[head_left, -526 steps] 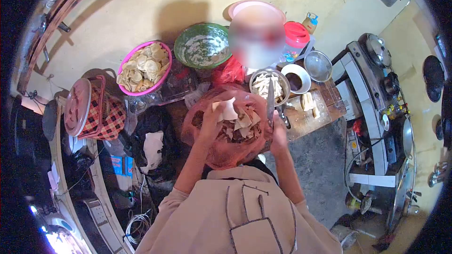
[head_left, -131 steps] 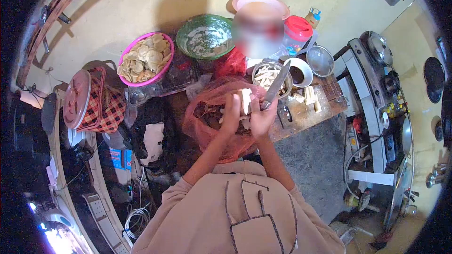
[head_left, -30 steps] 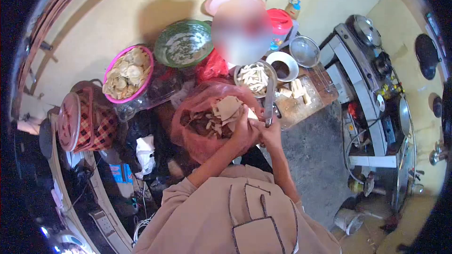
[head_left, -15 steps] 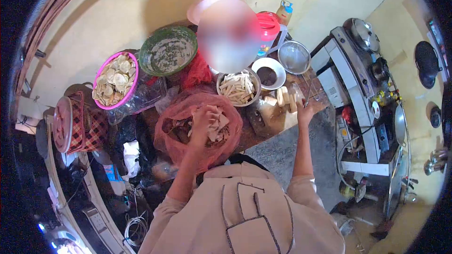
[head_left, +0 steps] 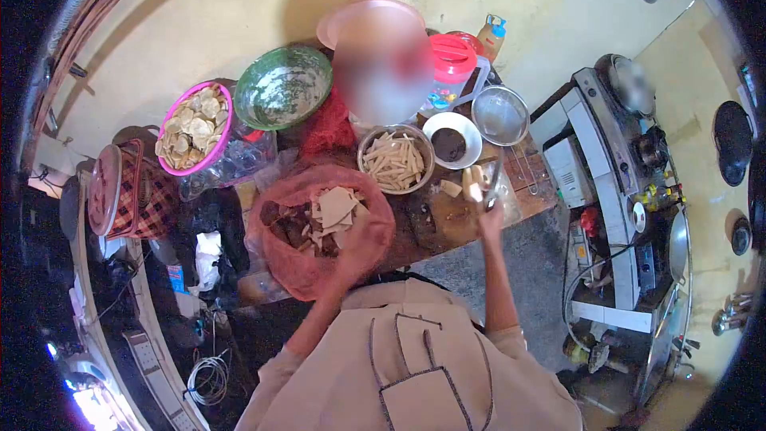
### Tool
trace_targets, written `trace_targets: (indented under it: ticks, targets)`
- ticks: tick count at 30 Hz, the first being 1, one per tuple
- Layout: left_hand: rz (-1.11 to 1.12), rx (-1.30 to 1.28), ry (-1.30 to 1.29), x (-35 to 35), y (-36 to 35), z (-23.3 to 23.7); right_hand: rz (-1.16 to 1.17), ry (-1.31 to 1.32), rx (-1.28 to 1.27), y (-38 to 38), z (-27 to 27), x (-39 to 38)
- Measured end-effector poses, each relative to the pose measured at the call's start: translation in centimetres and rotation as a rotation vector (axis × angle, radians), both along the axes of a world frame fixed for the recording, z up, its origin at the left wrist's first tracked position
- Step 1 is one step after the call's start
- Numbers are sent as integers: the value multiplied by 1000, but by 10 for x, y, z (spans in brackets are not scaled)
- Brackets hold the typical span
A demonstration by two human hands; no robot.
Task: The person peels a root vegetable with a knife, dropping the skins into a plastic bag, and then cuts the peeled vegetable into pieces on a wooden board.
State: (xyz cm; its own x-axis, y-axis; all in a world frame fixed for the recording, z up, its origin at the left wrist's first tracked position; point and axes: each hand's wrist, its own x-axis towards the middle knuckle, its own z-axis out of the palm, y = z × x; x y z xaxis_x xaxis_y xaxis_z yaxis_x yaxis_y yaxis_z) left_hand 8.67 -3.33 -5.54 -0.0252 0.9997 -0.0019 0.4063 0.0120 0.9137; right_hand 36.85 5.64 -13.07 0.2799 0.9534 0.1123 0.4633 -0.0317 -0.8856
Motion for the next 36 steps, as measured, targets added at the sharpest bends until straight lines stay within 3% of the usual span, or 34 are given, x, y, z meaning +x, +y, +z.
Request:
trace_targets:
  ticks: [2, 4, 6, 8, 11, 14, 17, 20, 22, 26, 29, 31, 36]
  targets:
    - [-304, 12, -48, 43, 25, -19, 30, 212, -221, -13, -29, -15]
    - [-176, 62, -44, 86, 42, -54, 130, 30, -116, -21, -25, -30]
    - [-145, 41, -50, 105, 66, -83, 164, 11, -67, -24, -25, -35]
    - [-119, -17, -76, 113, 79, -84, 142, 158, -74, -23, -34, -34]
    - [-123, -75, -111, 116, 81, -67, 178, 148, 26, -19, -43, -27]
    - [-184, 0, -39, 116, 82, -68, 192, -8, -167, -21, -11, -30]
    - [-159, 41, 66, 117, 78, -82, 207, -111, -71, -23, -42, -23]
    - [-104, 202, 159, 121, 79, -98, 73, -377, 124, -38, -5, -24]
    - [-90, 304, 273, 126, 76, -82, 60, -253, 42, -49, 12, -15]
    - [-229, 159, 260, 121, 87, -96, 93, -189, -253, -63, 5, 9]
    - [-357, 154, 196, 105, 94, -99, 245, -280, -172, -69, 13, 16]
    - [-437, 116, 110, 97, 95, -81, 278, -345, -266, -69, 29, 9]
    - [-432, 166, 199, 100, 96, -93, 259, -392, -261, -74, 18, -1]
